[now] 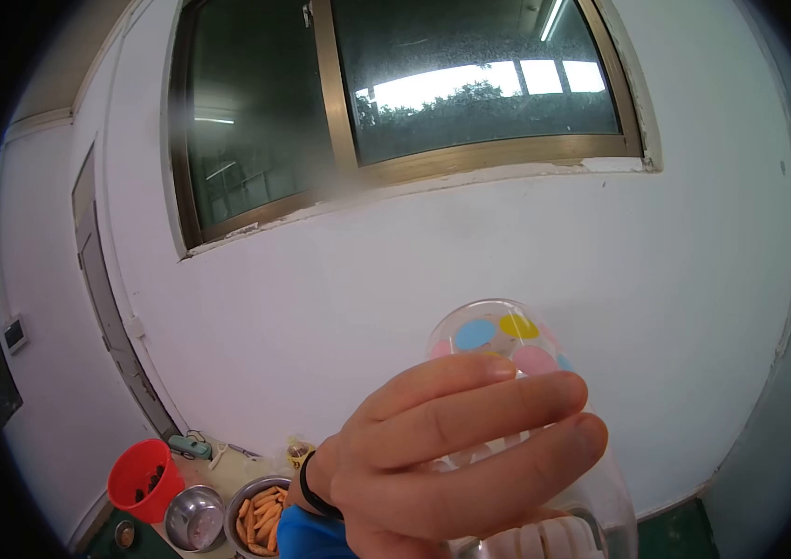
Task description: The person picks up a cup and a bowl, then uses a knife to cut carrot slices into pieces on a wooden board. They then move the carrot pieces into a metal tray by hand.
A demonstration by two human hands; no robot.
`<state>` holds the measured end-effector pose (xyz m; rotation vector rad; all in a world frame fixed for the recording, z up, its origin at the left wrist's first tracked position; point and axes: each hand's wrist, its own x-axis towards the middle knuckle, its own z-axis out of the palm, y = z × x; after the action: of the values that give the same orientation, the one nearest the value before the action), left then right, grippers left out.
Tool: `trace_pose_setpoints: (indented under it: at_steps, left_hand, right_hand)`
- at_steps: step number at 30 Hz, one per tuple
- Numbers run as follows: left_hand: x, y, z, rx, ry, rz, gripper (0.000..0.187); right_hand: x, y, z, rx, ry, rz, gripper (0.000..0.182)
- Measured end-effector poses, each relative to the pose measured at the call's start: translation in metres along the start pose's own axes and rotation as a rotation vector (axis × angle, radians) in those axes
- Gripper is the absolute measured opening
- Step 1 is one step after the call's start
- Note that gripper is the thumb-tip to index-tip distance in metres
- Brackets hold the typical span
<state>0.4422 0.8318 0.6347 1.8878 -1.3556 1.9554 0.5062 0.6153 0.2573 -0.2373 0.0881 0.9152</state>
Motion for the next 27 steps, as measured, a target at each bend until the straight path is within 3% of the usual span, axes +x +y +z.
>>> trace_pose_setpoints:
  at_steps: [8, 11, 14, 16, 22, 25, 27]
  left_hand:
    - [0.0, 0.007, -0.006, 0.005, -0.006, -0.03, 0.006]
    - [0.001, 0.009, -0.01, 0.024, -0.011, -0.021, 0.007]
    - [0.002, 0.01, -0.011, 0.034, -0.005, -0.014, 0.008]
    - [0.002, 0.011, -0.013, 0.032, 0.002, -0.014, 0.008]
    - [0.005, 0.016, -0.02, 0.071, -0.031, -0.024, 0.005]
    - [0.006, 0.019, -0.022, 0.038, -0.037, -0.055, 0.006]
    - [0.007, 0.021, -0.024, 0.058, -0.039, -0.062, 0.008]
  right_hand:
    - [0.001, 0.003, -0.013, 0.022, -0.003, 0.036, 0.044]
    - [-0.001, 0.005, -0.008, -0.036, 0.063, 0.015, 0.041]
    - [-0.004, 0.006, -0.004, -0.018, -0.051, 0.029, 0.039]
    - [-0.008, 0.011, 0.01, -0.096, 0.079, -0.017, 0.038]
    - [-0.012, 0.015, 0.026, -0.153, 0.134, -0.033, 0.034]
    - [-0.008, 0.016, 0.01, -0.036, 0.012, -0.002, 0.033]
    - [-0.007, 0.019, 0.007, -0.033, 0.059, -0.012, 0.033]
